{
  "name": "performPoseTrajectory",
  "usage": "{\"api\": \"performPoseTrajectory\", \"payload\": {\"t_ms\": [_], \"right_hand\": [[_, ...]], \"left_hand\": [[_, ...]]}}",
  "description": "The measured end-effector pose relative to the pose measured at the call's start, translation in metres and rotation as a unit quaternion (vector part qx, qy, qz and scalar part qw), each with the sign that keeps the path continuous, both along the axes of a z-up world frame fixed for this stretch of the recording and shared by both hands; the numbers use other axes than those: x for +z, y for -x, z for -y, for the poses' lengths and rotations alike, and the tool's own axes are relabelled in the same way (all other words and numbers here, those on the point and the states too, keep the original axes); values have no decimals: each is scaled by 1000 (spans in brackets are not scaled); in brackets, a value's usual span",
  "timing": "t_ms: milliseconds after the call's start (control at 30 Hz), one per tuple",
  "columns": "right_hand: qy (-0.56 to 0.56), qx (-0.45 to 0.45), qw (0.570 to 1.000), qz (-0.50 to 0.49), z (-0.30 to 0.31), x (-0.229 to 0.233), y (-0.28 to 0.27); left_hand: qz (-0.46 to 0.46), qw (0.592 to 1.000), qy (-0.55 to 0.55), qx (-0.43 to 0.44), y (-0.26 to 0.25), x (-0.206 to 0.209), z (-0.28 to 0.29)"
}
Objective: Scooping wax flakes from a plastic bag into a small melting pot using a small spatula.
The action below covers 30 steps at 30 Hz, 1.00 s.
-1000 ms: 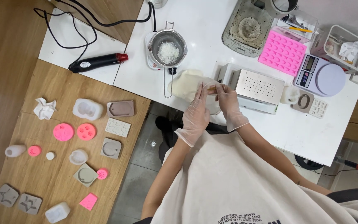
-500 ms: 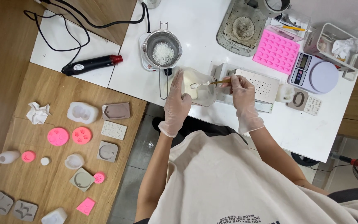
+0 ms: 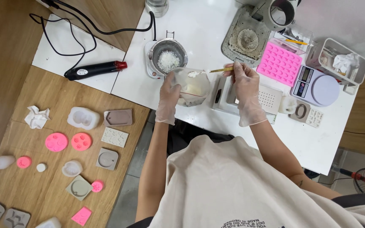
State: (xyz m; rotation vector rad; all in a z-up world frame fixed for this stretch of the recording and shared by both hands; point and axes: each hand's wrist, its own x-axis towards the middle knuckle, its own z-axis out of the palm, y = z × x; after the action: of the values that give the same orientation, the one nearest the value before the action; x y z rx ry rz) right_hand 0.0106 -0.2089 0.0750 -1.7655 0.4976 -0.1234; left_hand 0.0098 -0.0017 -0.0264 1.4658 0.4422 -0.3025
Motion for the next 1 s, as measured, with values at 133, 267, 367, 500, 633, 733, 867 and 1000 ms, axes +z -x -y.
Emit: {"api": "performPoseTrajectory", "payload": {"t_ms": [133,267,367,500,633,733,867,1000], "right_hand": [[-9,5,1000,2,-19,1,-31],[3,35,999,12,-47,-11,-62],[59,47,996,46,-72,-31,-77],[504,207,789,282,-74,-76,-85],[509,239,752,344,-66,-65,-74],[459,185,801,338,-57,-31,-59],[221,137,949,177,-27,0,-19],[120,68,987,84,1,17,29]], "left_hand": [[-9,1000,16,4,0,-28,0],[-20,1000,1,-4,8,-18,0],[-21,999,-20,-13,13,-15,0],[-30,995,-75,-64,15,-17,4],[-22,991,-96,-91,20,-8,4],[-20,991,-96,-95,23,-9,9],[-14,986,-126,-108,27,21,12],[17,980,-157,-123,43,44,17]]}}
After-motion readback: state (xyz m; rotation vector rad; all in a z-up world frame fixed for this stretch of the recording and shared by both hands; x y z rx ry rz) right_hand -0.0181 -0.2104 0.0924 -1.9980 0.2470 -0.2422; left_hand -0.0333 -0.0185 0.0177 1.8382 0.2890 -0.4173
